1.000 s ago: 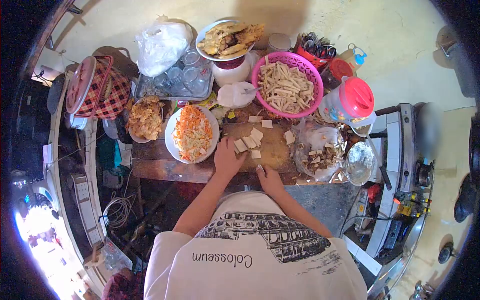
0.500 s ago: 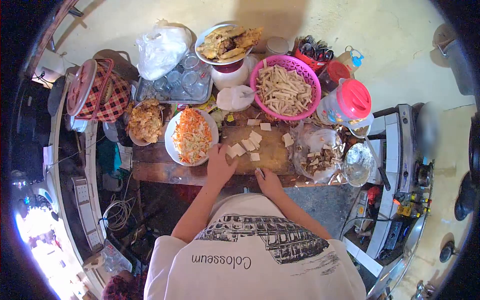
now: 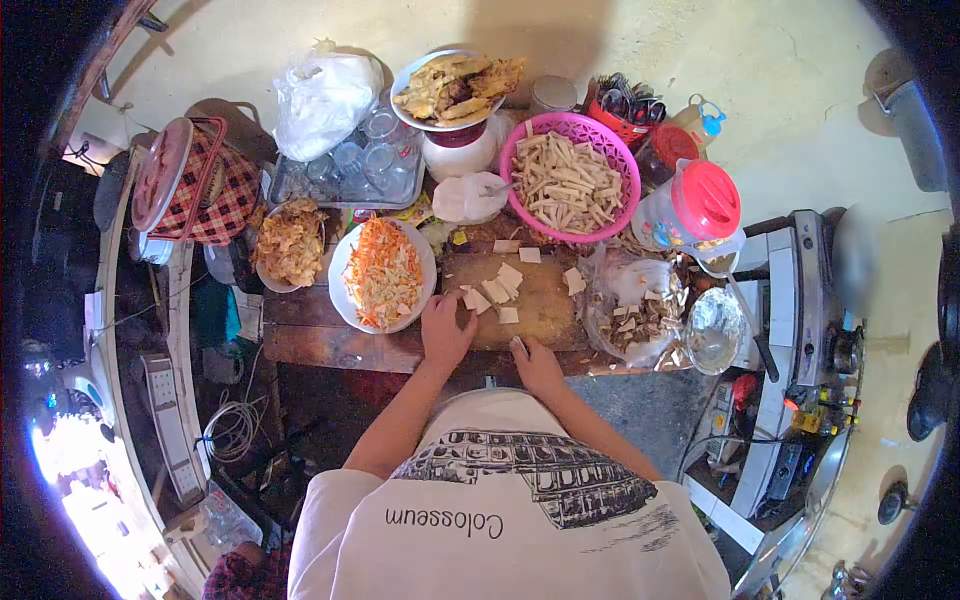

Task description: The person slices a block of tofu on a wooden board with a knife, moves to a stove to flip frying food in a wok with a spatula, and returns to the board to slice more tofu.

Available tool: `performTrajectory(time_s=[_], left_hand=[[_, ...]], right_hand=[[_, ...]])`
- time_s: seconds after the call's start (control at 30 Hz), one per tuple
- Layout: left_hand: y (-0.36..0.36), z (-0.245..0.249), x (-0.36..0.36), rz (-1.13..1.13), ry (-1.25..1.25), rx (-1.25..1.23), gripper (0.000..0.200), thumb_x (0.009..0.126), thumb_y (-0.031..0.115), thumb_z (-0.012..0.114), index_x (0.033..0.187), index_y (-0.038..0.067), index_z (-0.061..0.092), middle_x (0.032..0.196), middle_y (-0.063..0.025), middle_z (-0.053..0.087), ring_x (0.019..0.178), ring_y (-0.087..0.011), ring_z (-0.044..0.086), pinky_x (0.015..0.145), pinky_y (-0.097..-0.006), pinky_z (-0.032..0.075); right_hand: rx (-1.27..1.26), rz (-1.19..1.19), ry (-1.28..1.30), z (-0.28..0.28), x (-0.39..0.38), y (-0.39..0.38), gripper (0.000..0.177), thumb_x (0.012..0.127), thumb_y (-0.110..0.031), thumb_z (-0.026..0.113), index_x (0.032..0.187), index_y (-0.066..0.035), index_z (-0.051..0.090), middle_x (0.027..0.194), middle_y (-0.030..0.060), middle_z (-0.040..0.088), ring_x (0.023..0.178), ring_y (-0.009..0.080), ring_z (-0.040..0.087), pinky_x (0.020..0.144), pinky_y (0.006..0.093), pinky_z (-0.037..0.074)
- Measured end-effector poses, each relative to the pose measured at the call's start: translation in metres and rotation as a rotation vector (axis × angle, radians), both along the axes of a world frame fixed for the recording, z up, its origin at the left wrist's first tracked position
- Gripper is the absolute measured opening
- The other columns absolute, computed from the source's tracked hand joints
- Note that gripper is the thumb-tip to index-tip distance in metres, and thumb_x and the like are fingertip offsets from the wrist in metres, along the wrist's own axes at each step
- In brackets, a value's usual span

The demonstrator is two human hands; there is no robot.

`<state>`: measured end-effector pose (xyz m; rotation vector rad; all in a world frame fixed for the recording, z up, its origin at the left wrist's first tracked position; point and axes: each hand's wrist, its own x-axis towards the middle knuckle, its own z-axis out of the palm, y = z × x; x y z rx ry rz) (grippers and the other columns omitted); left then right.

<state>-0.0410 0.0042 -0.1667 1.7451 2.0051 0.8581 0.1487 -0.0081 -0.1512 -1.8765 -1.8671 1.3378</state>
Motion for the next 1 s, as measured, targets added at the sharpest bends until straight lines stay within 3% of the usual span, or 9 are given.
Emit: performTrajectory(time_s=[0.23,0.43,0.53,0.73,1.0], left_hand=[[-0.001,0.015,0.001,-0.052,0.182,0.045,0.036,0.074,0.021,0.064,0.104,0.004,0.055,0.109,-0.0139,0.056,0.102,-0.0335,0.048,0.090,-0.0412,0.039],[0.001,0.000,-0.010,-0.161,0.156,-0.011,0.032,0.077,0.021,0.061,0.104,0.004,0.056,0.108,-0.0141,0.056,0.099,-0.0329,0.049,0.088,-0.0417,0.040],[0.005,0.007,-0.008,-0.150,0.177,0.056,0.035,0.070,0.017,0.066,0.100,0.005,0.055,0.100,-0.0117,0.056,0.091,-0.0305,0.050,0.080,-0.0393,0.042],[0.007,0.012,0.003,-0.132,0.268,0.050,0.038,0.070,0.025,0.068,0.101,0.006,0.056,0.098,-0.0101,0.055,0.090,-0.0279,0.050,0.077,-0.0386,0.041],[0.007,0.007,0.004,-0.101,0.199,0.048,0.036,0.069,0.026,0.069,0.099,0.009,0.058,0.098,-0.0074,0.055,0.092,-0.0275,0.050,0.078,-0.0387,0.041]], right_hand=[[-0.011,0.000,0.022,0.009,0.000,0.001,0.041,0.090,-0.035,0.045,0.101,0.003,0.057,0.095,0.0274,0.059,0.088,0.0431,0.057,0.079,0.0481,0.044],[-0.009,0.012,0.037,0.002,0.007,-0.004,0.040,0.090,-0.033,0.045,0.103,0.003,0.056,0.093,0.0283,0.060,0.088,0.0439,0.057,0.079,0.0486,0.044],[-0.049,0.010,0.006,0.001,0.010,-0.005,0.041,0.089,-0.034,0.045,0.104,0.003,0.056,0.092,0.0289,0.060,0.088,0.0445,0.057,0.079,0.0490,0.044],[-0.073,0.020,0.034,-0.006,0.013,-0.007,0.045,0.090,-0.036,0.043,0.108,0.003,0.056,0.095,0.0295,0.059,0.090,0.0448,0.057,0.081,0.0487,0.044],[-0.068,0.025,0.000,-0.002,0.011,-0.008,0.046,0.090,-0.037,0.042,0.105,0.004,0.057,0.093,0.0294,0.059,0.089,0.0446,0.057,0.080,0.0487,0.044]])
